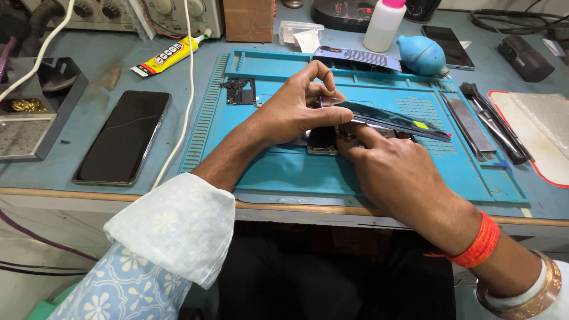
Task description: The person works on a disassembled smartphone at a repair bench. They press the display onto the phone frame, power the phone on to test the screen, tap and swipe on the display, then lift the screen off and use tweezers to work on the exposed internal components.
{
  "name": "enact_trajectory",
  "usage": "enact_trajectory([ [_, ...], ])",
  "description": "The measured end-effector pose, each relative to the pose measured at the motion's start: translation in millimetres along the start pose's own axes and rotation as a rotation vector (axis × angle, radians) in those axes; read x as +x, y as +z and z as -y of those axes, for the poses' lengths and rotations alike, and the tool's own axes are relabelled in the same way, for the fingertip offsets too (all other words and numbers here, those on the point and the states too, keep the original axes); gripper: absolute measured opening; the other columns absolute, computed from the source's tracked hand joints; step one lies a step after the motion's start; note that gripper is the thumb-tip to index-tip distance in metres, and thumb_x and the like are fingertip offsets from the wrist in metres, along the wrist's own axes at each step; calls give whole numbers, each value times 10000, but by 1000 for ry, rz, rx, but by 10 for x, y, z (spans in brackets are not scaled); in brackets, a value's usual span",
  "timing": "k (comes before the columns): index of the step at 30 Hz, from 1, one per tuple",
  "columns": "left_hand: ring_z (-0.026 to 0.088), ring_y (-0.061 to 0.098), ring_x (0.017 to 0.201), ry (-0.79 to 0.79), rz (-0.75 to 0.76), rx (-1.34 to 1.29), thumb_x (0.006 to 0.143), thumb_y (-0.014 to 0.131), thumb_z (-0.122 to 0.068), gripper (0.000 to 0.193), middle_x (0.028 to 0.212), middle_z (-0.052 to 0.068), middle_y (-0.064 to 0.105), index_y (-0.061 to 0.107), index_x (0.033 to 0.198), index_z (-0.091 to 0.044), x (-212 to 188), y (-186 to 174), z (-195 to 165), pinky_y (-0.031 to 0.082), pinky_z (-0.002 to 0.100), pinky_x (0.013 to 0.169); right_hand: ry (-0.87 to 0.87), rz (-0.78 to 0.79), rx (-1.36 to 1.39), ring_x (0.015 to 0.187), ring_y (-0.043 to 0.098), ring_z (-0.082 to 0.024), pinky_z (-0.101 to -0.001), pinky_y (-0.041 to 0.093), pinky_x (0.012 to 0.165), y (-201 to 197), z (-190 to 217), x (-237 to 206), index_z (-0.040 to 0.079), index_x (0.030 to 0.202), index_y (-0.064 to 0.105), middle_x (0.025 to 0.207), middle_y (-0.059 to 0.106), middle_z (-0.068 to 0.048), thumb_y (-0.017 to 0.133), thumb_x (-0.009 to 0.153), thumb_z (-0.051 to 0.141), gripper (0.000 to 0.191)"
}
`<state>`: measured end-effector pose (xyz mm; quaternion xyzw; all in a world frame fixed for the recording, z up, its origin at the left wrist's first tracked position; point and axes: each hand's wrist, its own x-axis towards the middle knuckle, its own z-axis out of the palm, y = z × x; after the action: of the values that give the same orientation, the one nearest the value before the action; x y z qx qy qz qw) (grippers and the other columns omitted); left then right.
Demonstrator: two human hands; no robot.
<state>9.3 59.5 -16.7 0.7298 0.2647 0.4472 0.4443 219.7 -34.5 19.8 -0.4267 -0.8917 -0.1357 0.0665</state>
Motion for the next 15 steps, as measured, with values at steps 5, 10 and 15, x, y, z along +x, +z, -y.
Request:
enact_trajectory([
  [5,176,672,1057,7,23,-25,829,877,-298,532,1152,150,713,481,1121,-94,-36,-5,-23,568,340,919,-91,-160,85,787,727,-316,-444,590,620,-2,10,-95,79,1180,709,1157,689,-85,672,662,10,523],
  [10,169,666,1044,-22,32,-22,830,873,-268,521,1144,139,700,488,1131,-89,-51,1,-20,568,331,900,11,-105,77,754,718,-318,-442,580,610,58,31,-112,124,1192,722,1057,685,-69,691,707,28,495],
  [15,173,656,1036,-19,42,-96,832,873,-253,515,1136,134,683,485,1126,-86,-78,27,-58,576,343,900,2,-94,107,732,720,-332,-450,582,601,3,50,-117,102,1220,708,1115,693,-90,690,698,31,528],
])
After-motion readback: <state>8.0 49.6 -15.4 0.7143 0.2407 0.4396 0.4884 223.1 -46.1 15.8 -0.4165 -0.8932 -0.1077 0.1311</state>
